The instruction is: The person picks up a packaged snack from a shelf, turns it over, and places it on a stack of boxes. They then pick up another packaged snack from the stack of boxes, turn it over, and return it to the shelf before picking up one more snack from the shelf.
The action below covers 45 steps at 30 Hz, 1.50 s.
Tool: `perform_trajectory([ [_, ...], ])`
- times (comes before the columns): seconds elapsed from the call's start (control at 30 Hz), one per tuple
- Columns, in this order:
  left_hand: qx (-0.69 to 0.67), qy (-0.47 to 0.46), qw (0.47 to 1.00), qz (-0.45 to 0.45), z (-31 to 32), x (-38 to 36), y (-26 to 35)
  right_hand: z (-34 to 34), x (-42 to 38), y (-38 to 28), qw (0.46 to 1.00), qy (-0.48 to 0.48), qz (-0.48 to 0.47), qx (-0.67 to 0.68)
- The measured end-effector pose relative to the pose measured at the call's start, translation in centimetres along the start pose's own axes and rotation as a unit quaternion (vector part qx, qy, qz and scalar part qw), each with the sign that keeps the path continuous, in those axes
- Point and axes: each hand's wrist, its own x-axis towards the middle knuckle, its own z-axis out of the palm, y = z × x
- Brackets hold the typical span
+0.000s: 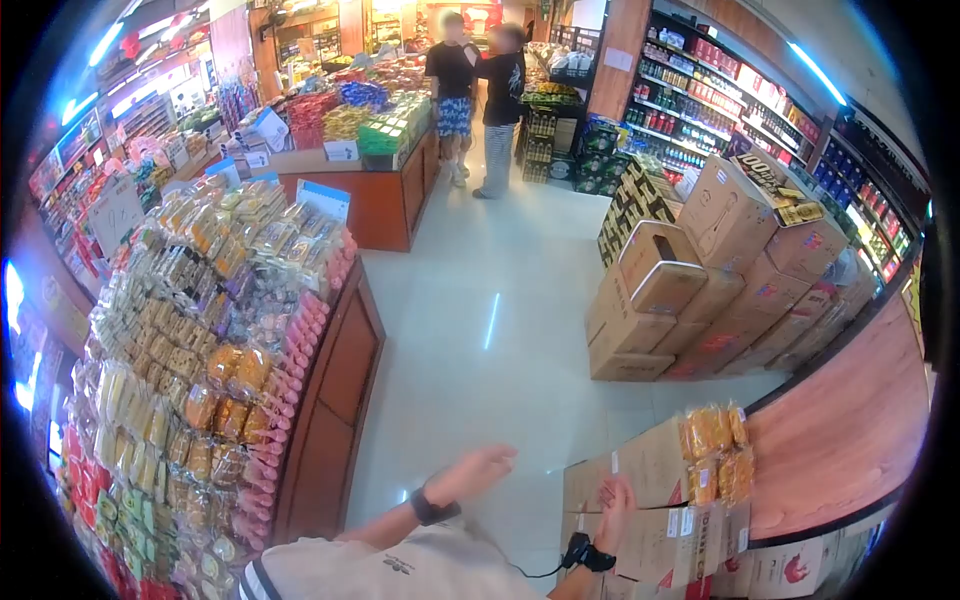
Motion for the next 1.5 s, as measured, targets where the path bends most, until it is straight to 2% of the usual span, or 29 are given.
perform_trajectory([
  [0.03, -0.002, -0.016, 1.0, -0.011, 0.2, 0.6, 0.0, -0.4, -0.1, -0.3, 1.0, 0.009, 0.003, 0.01],
  [0.13, 0.088, -0.025, 0.993, 0.078, 1.5, 3.0, -0.2, -1.9, 0.0, 0.2, 0.999, 0.028, 0.006, 0.026],
  [0.23, 0.063, -0.025, 0.988, 0.139, 3.0, 5.0, -0.3, -2.7, -0.2, 0.1, 0.998, 0.051, 0.007, 0.024],
  [0.33, 0.005, -0.063, 0.996, 0.063, 3.3, 6.8, 2.0, -2.9, 0.2, -1.1, 0.996, 0.092, 0.005, 0.013],
  [0.47, 0.03, -0.127, 0.987, 0.094, 3.4, 10.7, 1.9, -2.7, 2.0, -3.2, 0.991, 0.134, -0.014, 0.019],
  [0.53, 0.028, -0.147, 0.983, 0.102, 3.3, 12.0, 4.3, -3.0, 3.0, -3.8, 0.99, 0.133, -0.034, 0.031],
  [0.63, -0.056, -0.175, 0.974, 0.133, 4.1, 15.4, 2.4, -1.8, 3.8, -5.1, 0.99, 0.122, -0.061, 0.028],
  [0.67, -0.063, -0.17, 0.976, 0.121, 3.8, 16.0, 1.6, -1.4, 3.2, -5.6, 0.989, 0.132, -0.067, 0.027],
  [0.73, -0.074, -0.195, 0.973, 0.093, 2.5, 17.8, 1.6, -2.5, 5.7, -2.3, 0.98, 0.157, -0.116, -0.029],
  [0.77, -0.086, -0.176, 0.976, 0.093, 2.5, 18.8, 0.9, -0.9, 5.6, -2.6, 0.978, 0.163, -0.12, 0.056],
  [0.8, -0.095, -0.16, 0.978, 0.092, 2.3, 19.6, 0.4, 1.1, 5.4, -4.7, 0.984, 0.143, -0.109, -0.011],
  [0.83, -0.126, -0.179, 0.972, 0.084, 1.5, 20.4, 0.4, 1.7, 6.3, -4.7, 0.98, 0.186, -0.057, -0.034],
  [0.9, -0.116, -0.205, 0.968, 0.087, 1.1, 21.7, 1.3, 4.1, 6.3, -6.7, 0.98, 0.175, -0.094, -0.032],
  [0.97, -0.039, -0.208, 0.97, 0.124, 1.2, 23.0, 2.2, 4.9, 6.5, -7.3, 0.981, 0.172, -0.079, -0.046],
  [1.07, -0.003, -0.251, 0.964, 0.084, 1.9, 24.8, 2.2, 3.8, 7.0, -5.5, 0.978, 0.165, -0.087, -0.09],
  [1.17, -0.011, -0.271, 0.959, 0.082, 2.2, 25.8, 3.0, 3.6, 6.0, -5.0, 0.978, 0.175, -0.085, -0.079],
  [1.27, -0.022, -0.312, 0.948, 0.065, 3.9, 26.7, 3.1, 2.8, 4.7, -5.9, 0.97, 0.231, -0.068, -0.027],
  [1.37, 0.013, -0.317, 0.943, 0.1, 6.3, 27.9, 1.8, 1.2, 4.6, -6.0, 0.964, 0.255, -0.071, -0.026],
  [1.5, -0.048, -0.346, 0.934, 0.071, 8.8, 28.4, 3.4, -1.1, 5.5, -6.4, 0.959, 0.278, -0.049, -0.032],
])
